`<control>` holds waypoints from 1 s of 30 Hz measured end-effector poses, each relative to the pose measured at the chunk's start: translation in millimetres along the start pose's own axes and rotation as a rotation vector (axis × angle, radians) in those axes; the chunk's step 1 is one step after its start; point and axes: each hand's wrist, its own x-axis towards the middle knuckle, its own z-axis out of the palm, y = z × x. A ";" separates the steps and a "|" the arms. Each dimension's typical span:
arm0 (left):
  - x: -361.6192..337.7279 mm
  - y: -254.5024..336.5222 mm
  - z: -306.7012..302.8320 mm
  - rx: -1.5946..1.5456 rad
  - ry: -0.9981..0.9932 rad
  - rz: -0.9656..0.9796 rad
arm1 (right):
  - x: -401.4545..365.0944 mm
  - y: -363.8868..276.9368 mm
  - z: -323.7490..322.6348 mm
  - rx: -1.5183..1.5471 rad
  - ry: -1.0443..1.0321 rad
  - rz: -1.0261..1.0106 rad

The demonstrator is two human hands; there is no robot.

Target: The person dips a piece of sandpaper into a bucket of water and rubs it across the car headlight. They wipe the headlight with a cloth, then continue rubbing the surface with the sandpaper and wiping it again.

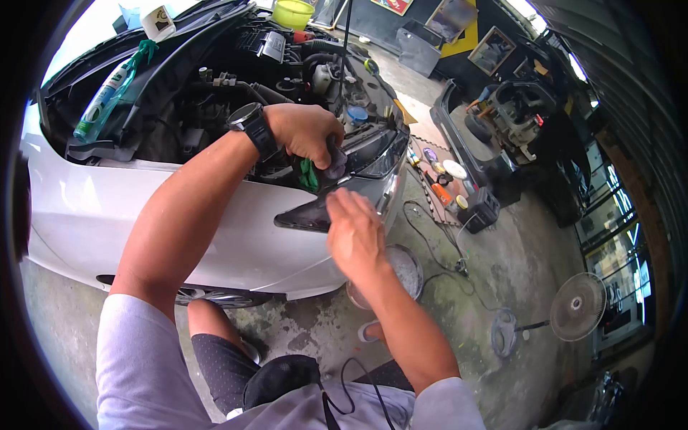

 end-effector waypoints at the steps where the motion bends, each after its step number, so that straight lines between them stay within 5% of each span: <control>1: 0.4 0.0 -0.5 -0.001 0.001 0.001 | -2.8 -5.8 2.5 0.015 0.040 -0.054; 11: 0.2 -1.1 -1.6 0.015 0.018 0.010 | -1.0 10.4 5.5 0.084 0.088 -0.121; 13: -1.1 -0.5 -0.4 0.023 0.025 0.018 | 7.0 19.7 0.3 0.106 -0.037 0.015; 26: -4.6 1.0 -5.4 -0.074 0.071 0.010 | -1.9 10.2 3.6 0.088 0.049 -0.160; 30: -9.2 4.4 -6.0 -0.060 0.063 -0.017 | 4.2 25.4 2.7 0.052 -0.007 -0.031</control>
